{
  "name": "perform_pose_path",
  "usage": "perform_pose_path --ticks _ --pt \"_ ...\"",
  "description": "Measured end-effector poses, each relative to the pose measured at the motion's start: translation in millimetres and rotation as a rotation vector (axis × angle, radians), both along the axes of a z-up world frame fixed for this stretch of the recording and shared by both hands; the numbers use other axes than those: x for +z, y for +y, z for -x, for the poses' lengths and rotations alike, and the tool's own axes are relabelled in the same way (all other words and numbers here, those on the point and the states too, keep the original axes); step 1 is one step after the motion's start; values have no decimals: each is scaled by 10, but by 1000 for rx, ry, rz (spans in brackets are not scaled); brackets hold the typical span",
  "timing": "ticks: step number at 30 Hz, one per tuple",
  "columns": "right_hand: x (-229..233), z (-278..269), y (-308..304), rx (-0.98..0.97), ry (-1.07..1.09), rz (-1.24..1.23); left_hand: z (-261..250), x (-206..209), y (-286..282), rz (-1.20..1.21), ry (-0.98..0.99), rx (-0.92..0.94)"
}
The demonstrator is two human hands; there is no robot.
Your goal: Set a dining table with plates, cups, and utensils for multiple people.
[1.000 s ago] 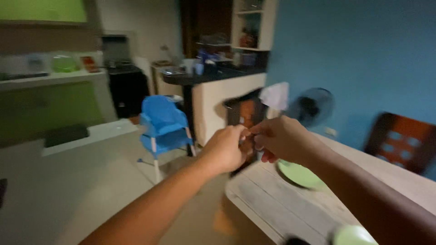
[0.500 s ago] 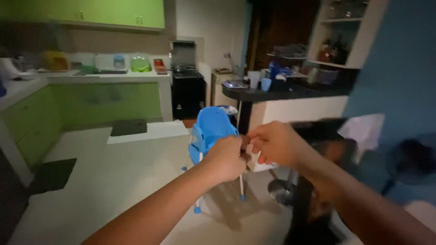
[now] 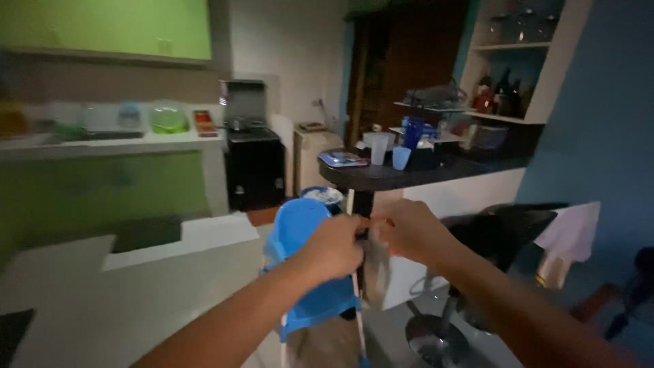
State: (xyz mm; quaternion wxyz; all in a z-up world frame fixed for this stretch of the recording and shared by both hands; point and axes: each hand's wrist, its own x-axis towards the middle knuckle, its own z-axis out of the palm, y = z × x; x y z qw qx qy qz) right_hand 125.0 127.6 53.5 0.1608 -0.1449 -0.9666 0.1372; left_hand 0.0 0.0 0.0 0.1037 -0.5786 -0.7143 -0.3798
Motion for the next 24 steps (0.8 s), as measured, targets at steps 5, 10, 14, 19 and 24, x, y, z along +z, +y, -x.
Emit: perform_pose_path --ticks 5,10,14,19,24 --pt "-253 887 929 -161 70 71 993 -139 917 91 -119 -26" --pt "-285 1700 1832 -187 47 -47 1819 -270 1896 135 -160 -5" --pt "-358 2645 2937 -192 72 -187 2570 -225 2831 165 -92 12" --pt "-483 3676 3748 -36 208 -248 3483 -499 3539 33 -97 25" --pt "-630 4569 4284 -137 63 -214 4456 -558 4084 62 -84 25"
